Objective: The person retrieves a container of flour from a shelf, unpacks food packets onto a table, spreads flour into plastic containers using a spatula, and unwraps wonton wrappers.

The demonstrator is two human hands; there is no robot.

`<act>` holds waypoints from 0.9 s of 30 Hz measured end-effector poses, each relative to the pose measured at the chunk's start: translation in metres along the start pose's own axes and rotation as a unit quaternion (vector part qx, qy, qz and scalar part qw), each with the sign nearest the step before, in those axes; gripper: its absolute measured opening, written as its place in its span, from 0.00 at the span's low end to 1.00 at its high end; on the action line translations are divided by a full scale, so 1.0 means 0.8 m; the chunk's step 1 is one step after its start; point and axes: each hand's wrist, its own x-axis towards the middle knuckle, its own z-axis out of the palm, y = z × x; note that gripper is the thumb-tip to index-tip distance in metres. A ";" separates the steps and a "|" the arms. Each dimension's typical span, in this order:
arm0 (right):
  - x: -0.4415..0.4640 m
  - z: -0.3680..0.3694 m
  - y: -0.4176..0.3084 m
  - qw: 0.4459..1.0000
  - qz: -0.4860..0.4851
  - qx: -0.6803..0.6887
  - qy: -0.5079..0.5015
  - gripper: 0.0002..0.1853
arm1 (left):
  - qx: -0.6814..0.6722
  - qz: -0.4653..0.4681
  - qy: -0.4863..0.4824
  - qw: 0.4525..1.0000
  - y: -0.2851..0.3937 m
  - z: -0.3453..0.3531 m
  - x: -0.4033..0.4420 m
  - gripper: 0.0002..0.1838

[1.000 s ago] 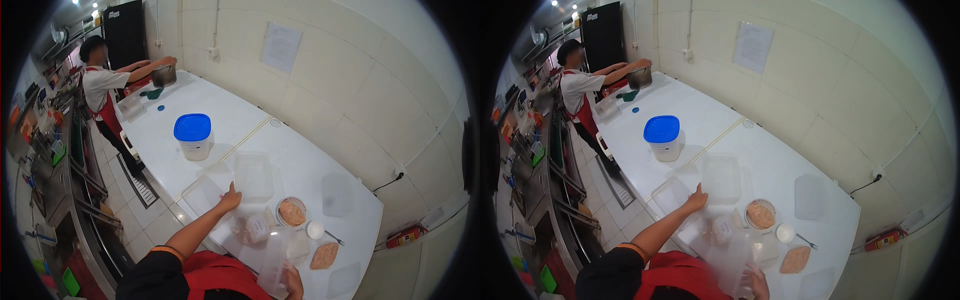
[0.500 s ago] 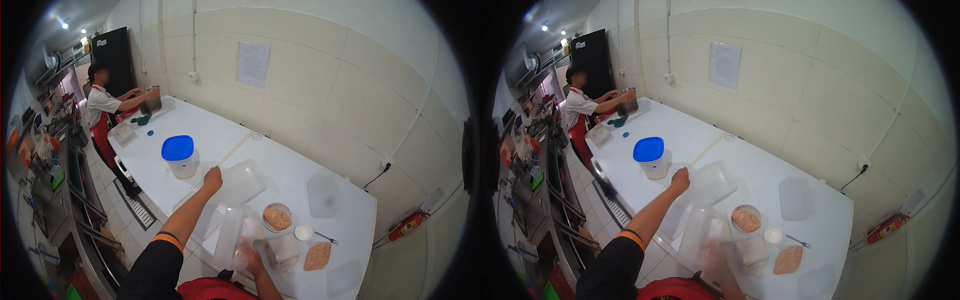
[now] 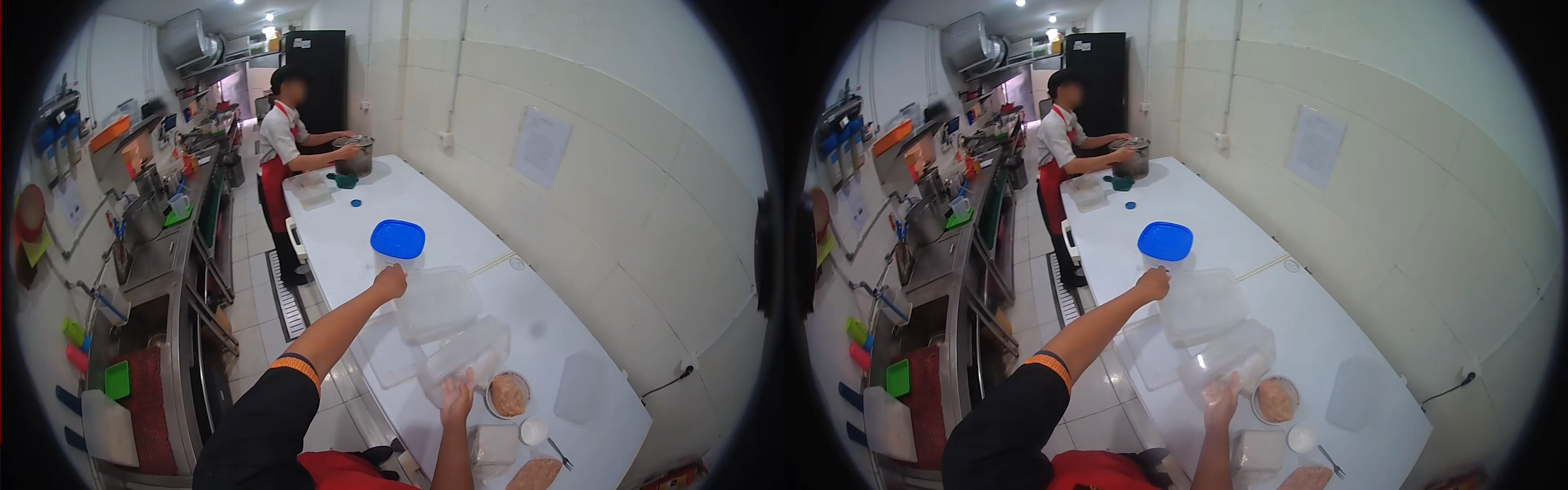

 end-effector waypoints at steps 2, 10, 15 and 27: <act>0.020 0.008 -0.005 1.000 -0.003 0.007 0.029 0.31 | -0.019 -0.016 -0.027 0.999 -0.015 -0.002 0.002 0.20; 0.108 0.018 -0.027 0.995 -0.039 0.013 0.092 0.29 | -0.244 -0.152 -0.140 0.947 -0.071 -0.019 -0.013 0.32; 0.121 0.025 -0.040 0.996 -0.020 -0.036 0.074 0.27 | -0.353 -0.159 -0.209 0.898 -0.098 0.000 0.013 0.33; -0.016 0.027 0.208 0.970 -0.010 -0.242 -0.015 0.31 | -0.176 0.169 -0.124 0.962 -0.067 0.035 0.062 0.22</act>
